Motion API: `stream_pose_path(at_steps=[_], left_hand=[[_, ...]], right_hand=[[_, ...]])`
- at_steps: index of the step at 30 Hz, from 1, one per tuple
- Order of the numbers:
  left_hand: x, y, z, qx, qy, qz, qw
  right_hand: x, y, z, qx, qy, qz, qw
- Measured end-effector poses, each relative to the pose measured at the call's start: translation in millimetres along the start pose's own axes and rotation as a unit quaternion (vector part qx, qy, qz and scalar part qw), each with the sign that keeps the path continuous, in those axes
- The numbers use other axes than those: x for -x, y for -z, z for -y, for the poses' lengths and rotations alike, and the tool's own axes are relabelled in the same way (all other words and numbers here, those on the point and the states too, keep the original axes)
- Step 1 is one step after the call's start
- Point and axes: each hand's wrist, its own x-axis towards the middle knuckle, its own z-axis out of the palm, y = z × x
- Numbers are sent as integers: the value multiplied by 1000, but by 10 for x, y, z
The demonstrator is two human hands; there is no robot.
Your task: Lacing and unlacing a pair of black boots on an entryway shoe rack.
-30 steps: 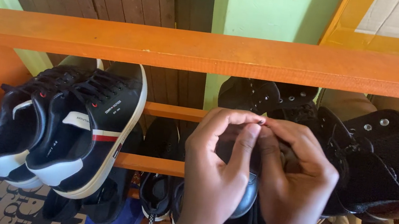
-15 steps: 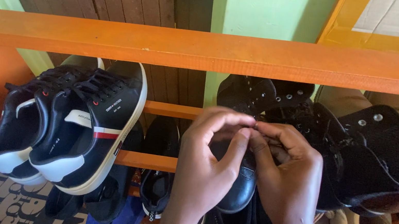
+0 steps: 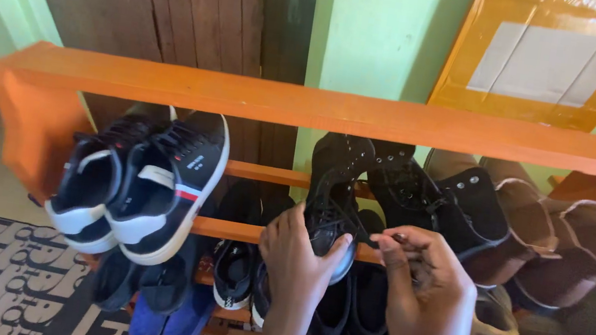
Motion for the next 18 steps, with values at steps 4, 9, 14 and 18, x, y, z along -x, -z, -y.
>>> stream_pose_path(at_steps=[4, 9, 14, 18], left_hand=[[37, -5, 15, -7, 7, -27, 1000], [5, 98, -113, -16, 29, -2, 999], [-53, 12, -64, -39, 37, 22, 998], [-71, 8, -151, -64, 48, 63, 995]], right_hand=[[32, 143, 437, -22, 12, 3, 1000], [-4, 322, 1153, -1, 57, 2, 998], [-160, 507, 1663, -57, 110, 15, 992], [-451, 638, 2008, -72, 150, 37, 985]])
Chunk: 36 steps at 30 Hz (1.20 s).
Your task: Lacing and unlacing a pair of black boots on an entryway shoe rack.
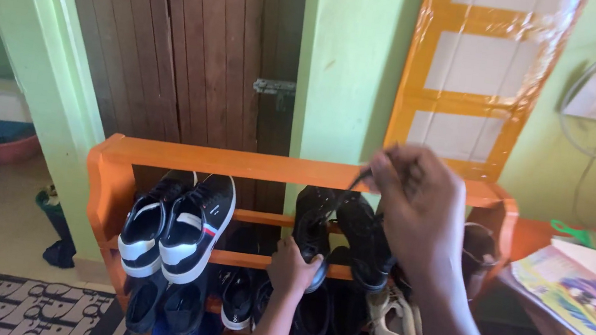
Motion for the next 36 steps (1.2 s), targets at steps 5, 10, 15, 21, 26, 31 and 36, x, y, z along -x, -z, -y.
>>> stream_pose_path(at_steps=[5, 10, 15, 21, 26, 31, 36], left_hand=[[7, 82, -133, -2, 42, 56, 998], [37, 251, -245, -20, 85, 90, 992], [-24, 141, -168, 24, 59, 58, 996], [-77, 0, -86, 113, -125, -142, 975], [-19, 375, -307, 179, -256, -155, 937], [23, 954, -616, 151, -303, -98, 936], [-120, 1164, -693, 74, -220, 15, 972]], right_hand=[[-401, 39, 293, -12, 20, 42, 999], [-351, 15, 396, -26, -2, 75, 997], [-226, 116, 243, -44, -45, 72, 995], [60, 200, -227, -40, -110, 90, 989], [219, 252, -642, -34, -152, 45, 987], [174, 325, -516, -80, -158, -9, 984], [93, 331, -111, -50, -150, -7, 987]])
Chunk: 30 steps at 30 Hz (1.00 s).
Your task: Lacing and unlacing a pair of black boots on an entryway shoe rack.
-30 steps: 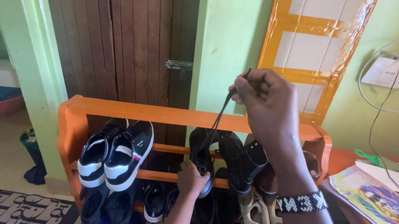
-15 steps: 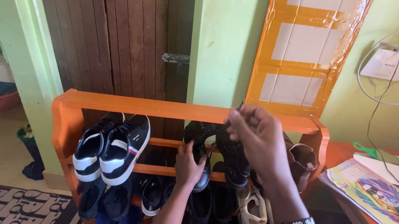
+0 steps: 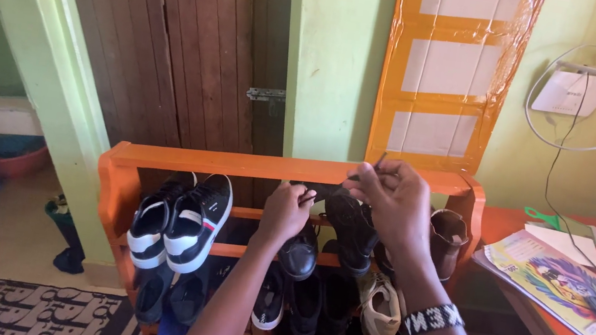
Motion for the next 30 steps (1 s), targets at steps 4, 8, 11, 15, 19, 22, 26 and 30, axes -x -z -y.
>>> stream_pose_path(at_steps=[4, 8, 11, 15, 19, 22, 26, 30], left_hand=[[71, 197, -255, 86, 3, -5, 996], [139, 320, -262, 142, 8, 12, 990], [224, 288, 49, 104, -7, 35, 994], [326, 331, 573, -52, -50, -28, 997], [481, 841, 292, -127, -9, -37, 991], [442, 982, 290, -131, 55, -10, 990], [79, 780, 776, 124, 75, -66, 987], [-86, 1082, 582, 357, 141, -104, 918]], right_hand=[[-31, -39, -276, 9, -6, 24, 1000], [-106, -40, -823, -41, -37, 44, 998], [-44, 31, -1023, -65, -73, 37, 994], [50, 159, -879, -35, -125, -15, 991], [-41, 248, -779, -22, -153, -84, 984], [-155, 311, -889, 20, -145, -136, 980], [-199, 232, -812, 162, -76, -128, 976], [-399, 153, -926, 111, -45, -89, 989]])
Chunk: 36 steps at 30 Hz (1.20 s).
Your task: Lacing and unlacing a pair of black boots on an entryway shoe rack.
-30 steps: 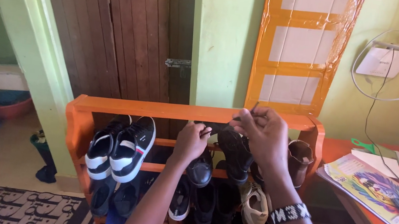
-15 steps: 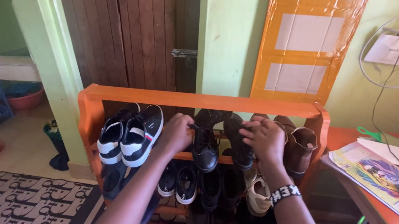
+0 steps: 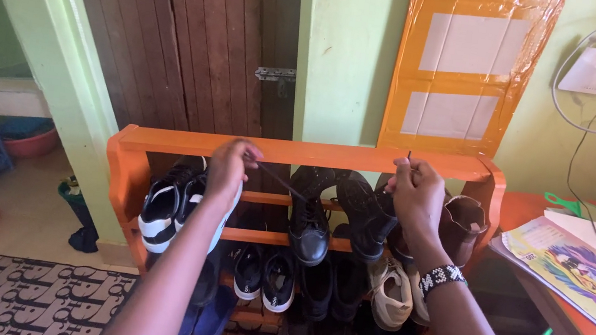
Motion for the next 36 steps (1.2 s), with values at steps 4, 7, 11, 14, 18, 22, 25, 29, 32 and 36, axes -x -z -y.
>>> stream_pose_path(at_steps=[4, 7, 11, 14, 18, 22, 25, 29, 32, 36], left_hand=[[-208, 67, 156, 45, 7, -46, 998], [-320, -23, 518, 97, -40, -35, 994], [-270, -288, 1100, -46, -2, 37, 998], [-252, -471, 1503, -173, -5, 37, 984], [-243, -816, 1858, -231, -9, 12, 973], [-97, -1016, 1629, -277, -3, 19, 961], [-35, -1115, 1532, -330, -20, 11, 944], [41, -1125, 1548, -354, -69, 8, 933], [170, -1077, 1597, -345, -77, 3, 935], [362, -987, 1609, -272, -65, -16, 960]], right_hand=[[-100, -215, -114, 12, -19, 59, 998], [-225, -506, -659, 81, -7, 147, 986], [-97, -893, -1178, 98, -58, 194, 974], [-72, -1191, -1618, 131, -63, 160, 976], [-121, -1417, -1935, 172, 7, 94, 981], [-185, -1631, -2281, 123, -10, 104, 987], [-197, -1676, -2365, 100, -15, 90, 991], [-28, -1608, -2027, 126, 8, 31, 992], [170, -1513, -1840, 145, 8, 16, 989], [429, -1387, -1715, 129, -19, 25, 991]])
